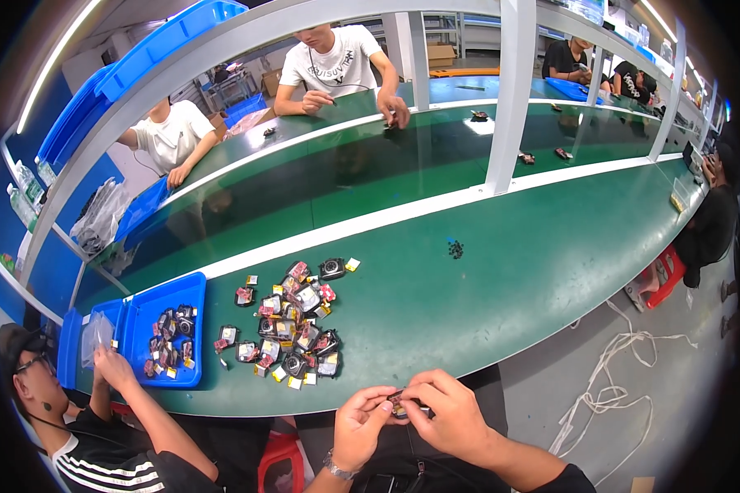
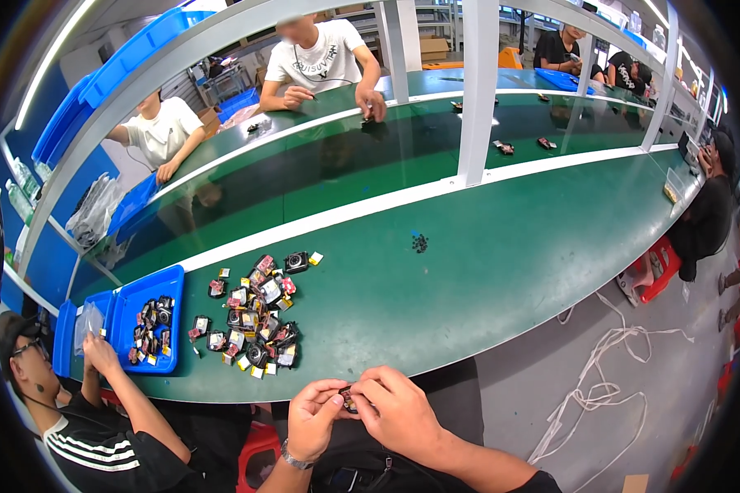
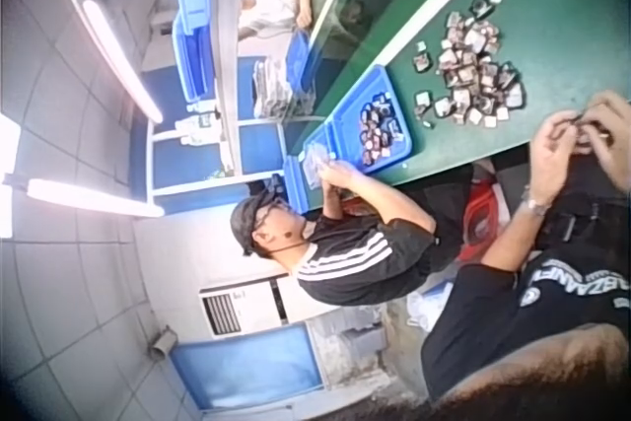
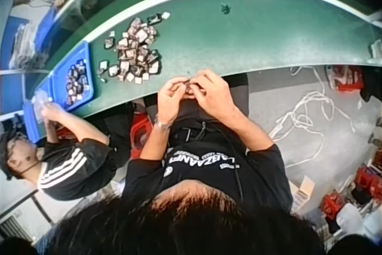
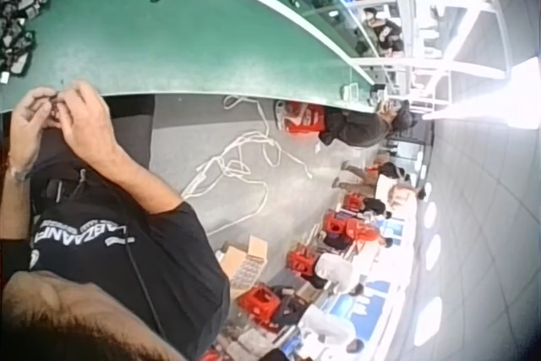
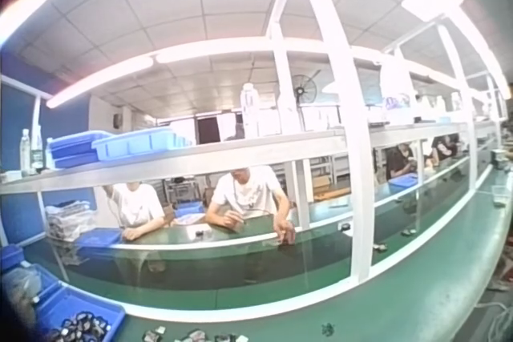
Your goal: Assemble small electronic battery components by attaching plastic housings or covers.
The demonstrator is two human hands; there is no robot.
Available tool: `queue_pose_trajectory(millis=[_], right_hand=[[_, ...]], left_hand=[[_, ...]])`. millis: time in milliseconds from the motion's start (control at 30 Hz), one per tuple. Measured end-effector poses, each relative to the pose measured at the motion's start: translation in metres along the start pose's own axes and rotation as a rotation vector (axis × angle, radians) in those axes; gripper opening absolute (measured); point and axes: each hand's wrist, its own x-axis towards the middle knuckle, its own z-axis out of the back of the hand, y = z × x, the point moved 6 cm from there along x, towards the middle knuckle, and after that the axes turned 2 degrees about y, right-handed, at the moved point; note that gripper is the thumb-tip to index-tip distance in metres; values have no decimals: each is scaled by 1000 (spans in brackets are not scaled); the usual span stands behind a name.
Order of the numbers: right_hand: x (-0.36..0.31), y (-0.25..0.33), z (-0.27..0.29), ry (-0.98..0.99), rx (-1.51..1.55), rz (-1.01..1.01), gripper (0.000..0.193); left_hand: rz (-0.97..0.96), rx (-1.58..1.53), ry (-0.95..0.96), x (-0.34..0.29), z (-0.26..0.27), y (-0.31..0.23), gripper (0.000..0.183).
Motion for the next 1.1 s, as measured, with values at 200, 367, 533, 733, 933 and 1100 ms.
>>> queue_pose_trajectory(millis=[200, 367, 533, 733, 933, 1100], right_hand=[[0, -10, -3, 30, 120, -138, 14], [8, -11, 8, 90, 258, -276, 15], [61, -21, 21, 181, 366, -225, 14], [224, -120, 29, -62, 115, -360, 20], [317, -210, -9, -207, -39, -567, 32], [333, -207, -13, -311, -528, -264, 35]], left_hand=[[0, -51, 49, 1, 1, 3, 24], [-16, -74, 112, 5, -6, 1, 28], [-165, -43, 29, 1, -10, -33, 33], [-318, 241, 65, -6, 3, -32, 24], [-261, 463, -123, -42, 32, -45, 17], [-270, 417, -257, -76, 73, -27, 14]])
